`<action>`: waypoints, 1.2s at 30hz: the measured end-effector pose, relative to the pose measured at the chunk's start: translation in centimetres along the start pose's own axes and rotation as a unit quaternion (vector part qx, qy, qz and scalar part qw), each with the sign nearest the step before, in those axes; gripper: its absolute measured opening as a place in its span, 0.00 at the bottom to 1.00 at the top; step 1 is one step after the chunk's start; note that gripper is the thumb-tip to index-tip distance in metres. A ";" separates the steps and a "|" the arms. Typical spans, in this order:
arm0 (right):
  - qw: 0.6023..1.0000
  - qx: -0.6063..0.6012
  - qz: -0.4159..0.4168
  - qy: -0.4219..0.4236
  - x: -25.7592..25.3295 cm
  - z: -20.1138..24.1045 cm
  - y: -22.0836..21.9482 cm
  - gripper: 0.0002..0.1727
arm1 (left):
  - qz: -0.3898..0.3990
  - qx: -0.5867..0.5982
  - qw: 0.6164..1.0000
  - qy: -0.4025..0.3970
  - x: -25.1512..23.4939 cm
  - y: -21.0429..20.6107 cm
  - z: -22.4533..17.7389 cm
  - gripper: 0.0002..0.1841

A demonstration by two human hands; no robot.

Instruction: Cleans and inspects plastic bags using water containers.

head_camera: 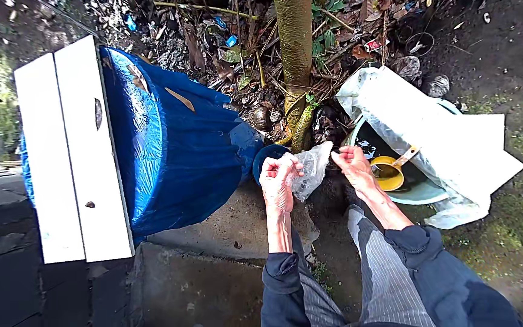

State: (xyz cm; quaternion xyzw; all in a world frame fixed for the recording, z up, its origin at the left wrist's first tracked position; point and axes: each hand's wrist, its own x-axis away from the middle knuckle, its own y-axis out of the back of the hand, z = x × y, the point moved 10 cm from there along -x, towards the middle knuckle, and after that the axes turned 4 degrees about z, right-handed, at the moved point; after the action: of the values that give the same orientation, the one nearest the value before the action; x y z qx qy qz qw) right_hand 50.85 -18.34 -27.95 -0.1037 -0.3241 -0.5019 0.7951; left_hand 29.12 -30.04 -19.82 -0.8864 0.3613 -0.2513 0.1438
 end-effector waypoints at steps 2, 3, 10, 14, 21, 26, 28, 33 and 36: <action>0.996 0.001 -0.038 0.076 0.9 2.5 1.5 0.21 | 0.012 0.001 1.000 0.007 0.2 -0.1 0.2 0.05; 0.993 -0.007 -0.023 0.119 1.4 4.3 1.3 0.16 | 0.022 0.002 1.000 0.008 0.3 -0.2 0.3 0.05; 0.944 0.007 0.216 0.251 2.9 10.1 -5.8 0.16 | 0.031 -0.014 0.999 0.016 0.8 -0.1 0.3 0.08; 0.923 0.004 0.278 0.267 2.7 9.7 -7.4 0.15 | 0.019 -0.032 0.999 0.022 1.0 0.6 0.0 0.08; 0.930 -0.021 0.241 0.277 2.8 9.4 -6.7 0.06 | 0.061 -0.090 0.993 0.042 1.1 0.0 -0.3 0.23; 0.937 -0.055 0.212 0.274 3.2 9.7 -6.0 0.05 | 0.052 -0.161 0.984 0.056 1.0 0.1 -0.3 0.09; 0.941 -0.070 0.205 0.259 3.2 9.9 -5.7 0.07 | 0.046 -0.170 0.982 0.065 1.1 0.5 -0.2 0.07; 0.945 -0.072 0.189 0.258 3.3 10.2 -5.3 0.08 | 0.072 -0.155 0.980 0.104 1.3 0.5 0.6 0.08; 0.951 -0.071 0.166 0.252 3.3 10.2 -4.5 0.09 | 0.123 -0.201 0.963 0.128 1.5 0.9 1.0 0.08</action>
State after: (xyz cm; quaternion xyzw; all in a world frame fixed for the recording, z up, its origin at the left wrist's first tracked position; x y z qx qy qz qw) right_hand 43.70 -17.87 -18.80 -0.0827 -0.0550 -0.3940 0.9137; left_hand 30.10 -31.69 -20.56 -0.8061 0.5262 -0.2651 -0.0553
